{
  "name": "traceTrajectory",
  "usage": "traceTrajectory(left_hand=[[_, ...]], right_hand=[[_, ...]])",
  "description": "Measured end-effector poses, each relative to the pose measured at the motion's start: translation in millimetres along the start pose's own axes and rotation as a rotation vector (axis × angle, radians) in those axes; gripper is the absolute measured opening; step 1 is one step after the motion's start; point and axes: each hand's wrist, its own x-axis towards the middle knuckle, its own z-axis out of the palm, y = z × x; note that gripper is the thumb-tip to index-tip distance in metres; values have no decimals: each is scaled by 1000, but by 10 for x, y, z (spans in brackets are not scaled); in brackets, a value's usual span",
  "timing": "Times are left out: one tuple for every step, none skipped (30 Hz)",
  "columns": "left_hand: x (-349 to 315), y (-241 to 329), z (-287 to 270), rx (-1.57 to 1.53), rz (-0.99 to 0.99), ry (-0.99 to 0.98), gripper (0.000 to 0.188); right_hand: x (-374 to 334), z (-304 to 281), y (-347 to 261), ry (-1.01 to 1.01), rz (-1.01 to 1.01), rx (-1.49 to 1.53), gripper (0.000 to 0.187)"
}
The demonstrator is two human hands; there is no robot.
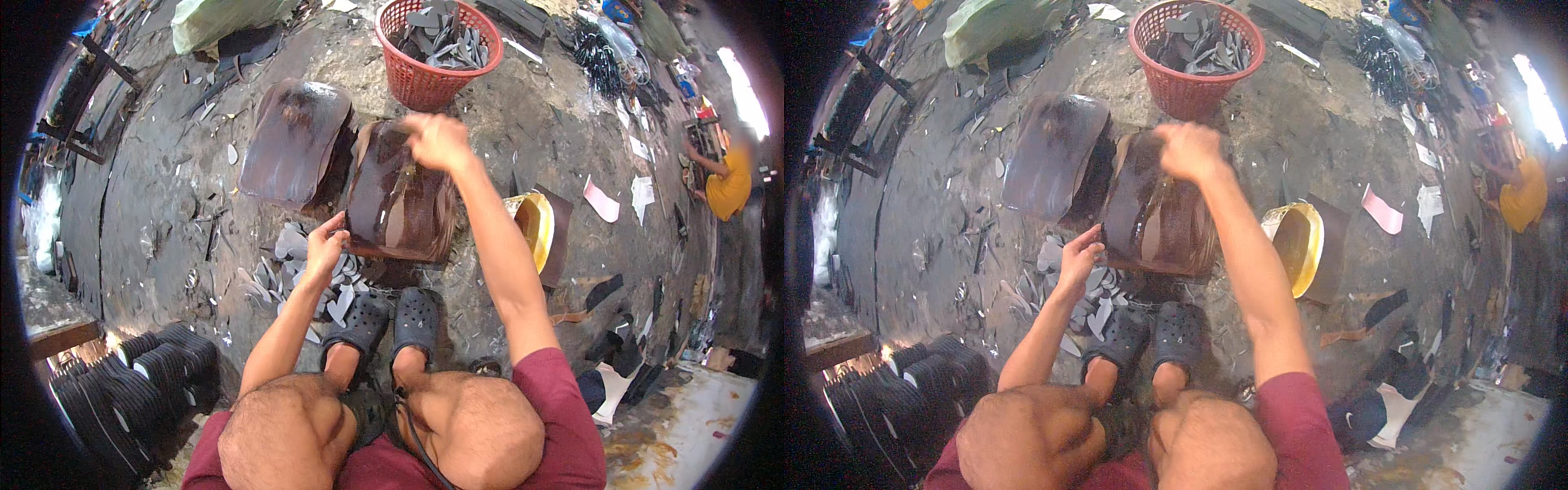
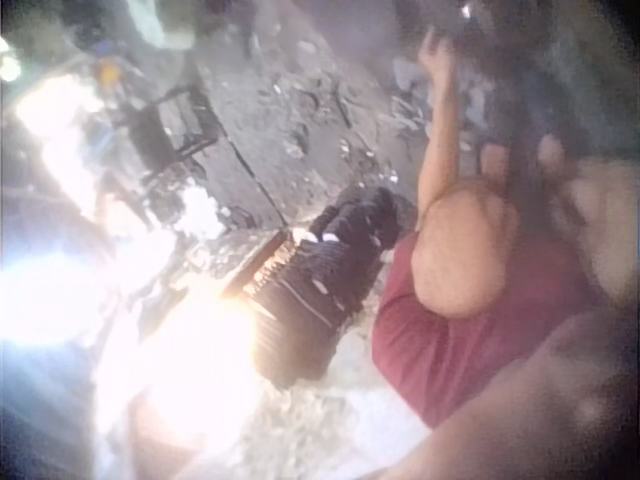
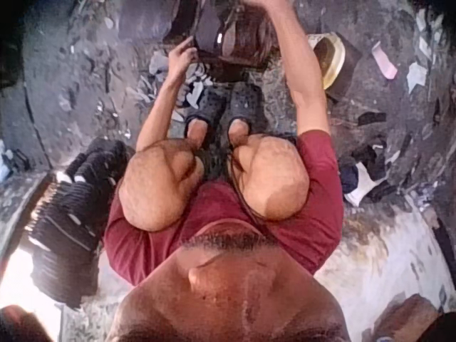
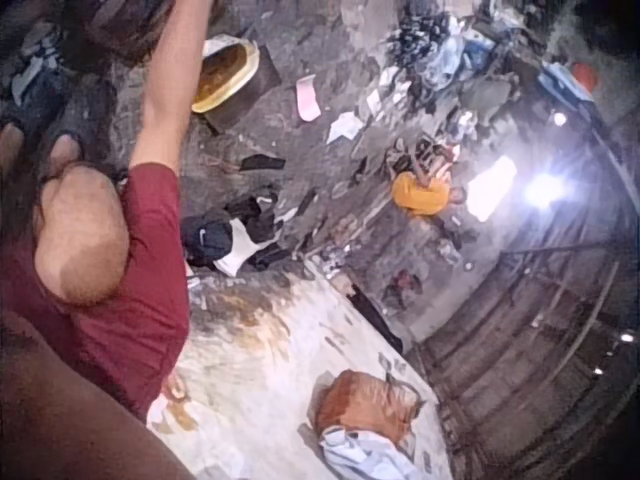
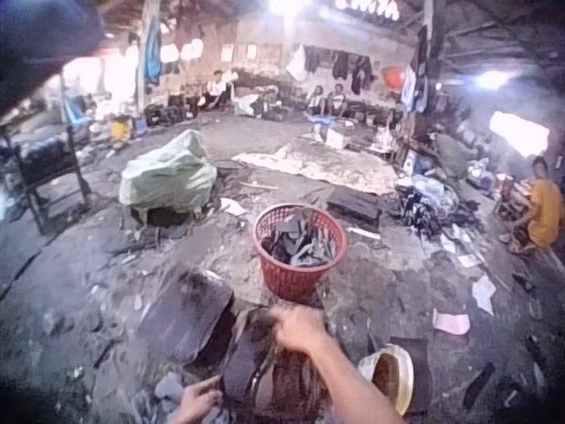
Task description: The person applies a yellowish liquid to the surface of stacked brown shoe soles using a brush. They repeatedly dip the brush into a yellow container and spread the liquid over the soles, occasionally lifting and repositioning the stack.
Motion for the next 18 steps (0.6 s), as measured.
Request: traceTrajectory(left_hand=[[17, 43, 19, 29, -56, -66, 53], [18, 54, 20, 22, -61, -59, 53], [20, 60, 35, 15, -65, -55, 53], [32, 65, 67, 9, -69, -56, 53], [45, 12, 22, 2, -63, -31, 51], [36, 7, -10, -16, -76, -29, 51], [27, 3, -34, -33, -89, -29, 50], [18, 1, -50, -59, -95, -29, 50], [33, -26, -96, -54, -102, -33, 49], [31, -87, -115, -68, -106, -41, 49], [53, -129, -91, -84, -106, -56, 49], [83, -121, -86, -96, -99, -67, 49], [48, -80, -40, -58, -103, -65, 50], [40, -68, -73, -63, -93, -63, 50], [35, -76, -65, -75, -85, -68, 50], [35, -81, -65, -87, -77, -72, 50], [11, -24, -55, -80, -87, -74, 51], [13, -48, -59, -89, -81, -77, 51]], right_hand=[[145, -17, 233, 73, 115, 68, 37], [209, -18, 324, -27, 163, 87, 38], [189, 71, 359, -61, 162, 90, 39], [164, 146, 406, -93, 164, 90, 40], [81, 232, 287, -144, 105, 98, 42], [-67, 297, 159, -148, 59, 95, 40], [-217, 353, 36, -194, 8, 66, 38], [-371, 353, -92, -234, -48, 29, 37], [-539, 371, -218, -228, -79, 30, 34], [-757, 410, -327, -228, -105, 30, 32], [-955, 530, -345, -170, -153, 30, 34], [-1117, 653, -367, -104, -205, 34, 36], [-1312, 701, -435, -21, -234, 7, 37], [-1470, 725, -520, 66, -270, -19, 39], [-1612, 770, -535, 76, -309, -59, 41], [-1694, 820, -555, 115, -328, -66, 41], [-1772, 856, -564, 151, -347, -72, 42], [-1844, 889, -573, 187, -367, -79, 42]])
